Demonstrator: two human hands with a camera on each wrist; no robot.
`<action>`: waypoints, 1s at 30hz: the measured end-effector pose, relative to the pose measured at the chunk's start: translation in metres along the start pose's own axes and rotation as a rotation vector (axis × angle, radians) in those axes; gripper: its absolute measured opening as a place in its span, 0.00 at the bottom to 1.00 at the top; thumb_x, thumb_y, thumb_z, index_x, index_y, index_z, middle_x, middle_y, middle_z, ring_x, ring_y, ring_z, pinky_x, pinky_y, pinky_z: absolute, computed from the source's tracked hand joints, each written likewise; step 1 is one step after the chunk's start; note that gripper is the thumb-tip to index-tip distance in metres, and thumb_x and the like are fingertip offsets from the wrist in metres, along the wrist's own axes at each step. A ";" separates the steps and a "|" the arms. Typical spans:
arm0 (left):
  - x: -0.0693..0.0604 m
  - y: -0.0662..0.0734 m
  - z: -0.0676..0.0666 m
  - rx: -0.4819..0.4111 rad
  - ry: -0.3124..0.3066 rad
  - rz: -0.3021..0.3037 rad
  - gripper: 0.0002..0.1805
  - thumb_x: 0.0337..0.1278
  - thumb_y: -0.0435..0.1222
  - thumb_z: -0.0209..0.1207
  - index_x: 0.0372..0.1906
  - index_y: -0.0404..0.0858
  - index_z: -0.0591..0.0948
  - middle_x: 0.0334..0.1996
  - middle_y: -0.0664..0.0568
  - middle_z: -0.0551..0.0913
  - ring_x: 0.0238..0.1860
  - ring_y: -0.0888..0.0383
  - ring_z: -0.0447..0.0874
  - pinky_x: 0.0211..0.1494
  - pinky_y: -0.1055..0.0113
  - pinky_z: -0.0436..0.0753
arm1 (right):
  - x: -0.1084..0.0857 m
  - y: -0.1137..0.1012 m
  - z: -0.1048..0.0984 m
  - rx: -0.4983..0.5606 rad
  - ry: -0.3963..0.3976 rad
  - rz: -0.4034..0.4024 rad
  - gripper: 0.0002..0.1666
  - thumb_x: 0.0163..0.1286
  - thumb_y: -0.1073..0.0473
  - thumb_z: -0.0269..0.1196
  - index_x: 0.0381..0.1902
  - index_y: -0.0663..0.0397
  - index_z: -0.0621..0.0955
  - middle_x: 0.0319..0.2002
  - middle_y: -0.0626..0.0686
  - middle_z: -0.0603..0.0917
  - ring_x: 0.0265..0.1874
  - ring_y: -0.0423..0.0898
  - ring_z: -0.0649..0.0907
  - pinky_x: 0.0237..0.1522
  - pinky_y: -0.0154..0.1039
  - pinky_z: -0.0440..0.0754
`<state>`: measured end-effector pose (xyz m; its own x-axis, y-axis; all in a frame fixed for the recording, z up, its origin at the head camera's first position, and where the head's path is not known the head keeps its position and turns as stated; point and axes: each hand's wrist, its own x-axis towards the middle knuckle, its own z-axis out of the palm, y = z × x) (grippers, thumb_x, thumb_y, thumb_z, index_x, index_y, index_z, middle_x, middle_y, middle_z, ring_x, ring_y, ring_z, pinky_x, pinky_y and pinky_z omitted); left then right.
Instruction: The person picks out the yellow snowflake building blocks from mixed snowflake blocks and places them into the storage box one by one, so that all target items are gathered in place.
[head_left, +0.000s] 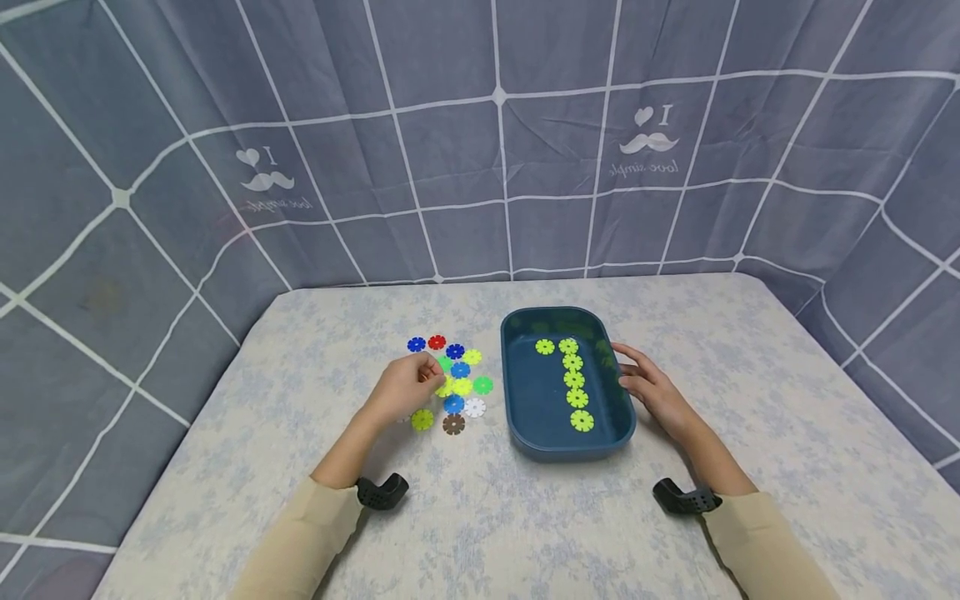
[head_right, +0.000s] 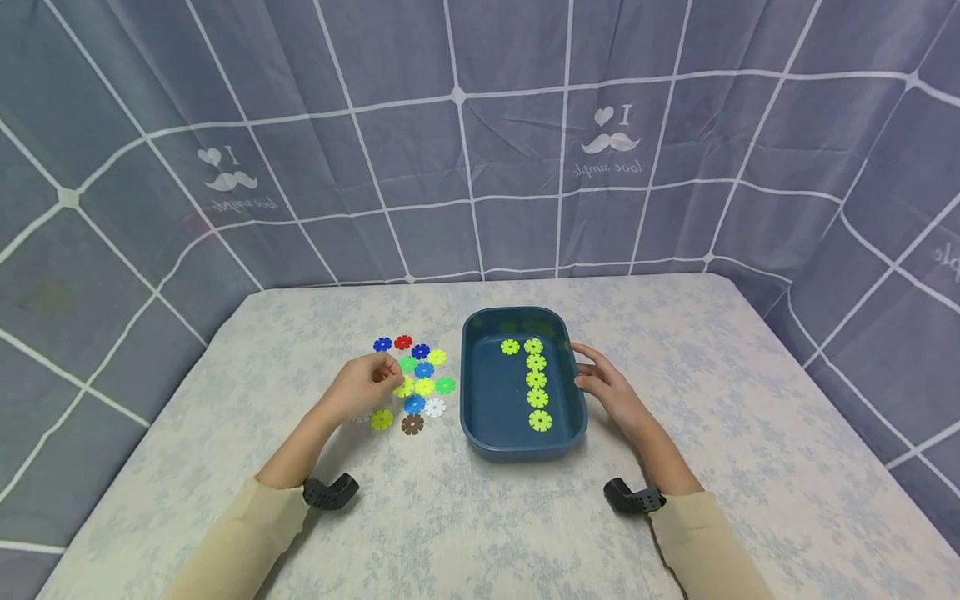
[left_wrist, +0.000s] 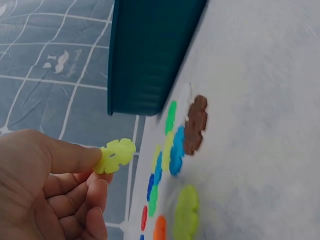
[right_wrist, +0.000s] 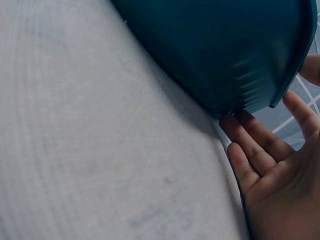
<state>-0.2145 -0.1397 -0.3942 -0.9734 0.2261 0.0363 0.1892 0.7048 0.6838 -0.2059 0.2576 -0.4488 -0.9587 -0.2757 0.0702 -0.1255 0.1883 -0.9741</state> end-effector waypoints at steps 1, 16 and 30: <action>0.001 0.002 0.001 -0.005 0.000 0.007 0.04 0.63 0.35 0.61 0.36 0.38 0.79 0.29 0.52 0.79 0.32 0.55 0.75 0.35 0.62 0.75 | 0.000 -0.001 0.000 -0.004 0.001 -0.001 0.35 0.77 0.56 0.52 0.76 0.55 0.55 0.68 0.70 0.62 0.64 0.54 0.68 0.66 0.64 0.56; 0.013 0.026 0.010 -0.019 -0.026 0.077 0.04 0.64 0.37 0.60 0.36 0.40 0.79 0.29 0.54 0.79 0.27 0.57 0.73 0.29 0.64 0.73 | 0.000 -0.003 0.001 0.020 0.004 0.009 0.36 0.76 0.58 0.52 0.76 0.57 0.53 0.69 0.71 0.60 0.67 0.67 0.62 0.66 0.66 0.53; 0.025 0.049 0.016 -0.032 0.007 0.143 0.05 0.63 0.36 0.62 0.36 0.39 0.79 0.28 0.53 0.78 0.29 0.56 0.72 0.32 0.65 0.72 | 0.000 -0.002 0.001 0.012 0.000 -0.003 0.35 0.77 0.57 0.52 0.76 0.57 0.54 0.68 0.69 0.63 0.61 0.45 0.72 0.66 0.63 0.57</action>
<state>-0.2271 -0.0888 -0.3712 -0.9377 0.3180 0.1397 0.3217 0.6437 0.6944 -0.2055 0.2565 -0.4466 -0.9584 -0.2759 0.0728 -0.1248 0.1760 -0.9765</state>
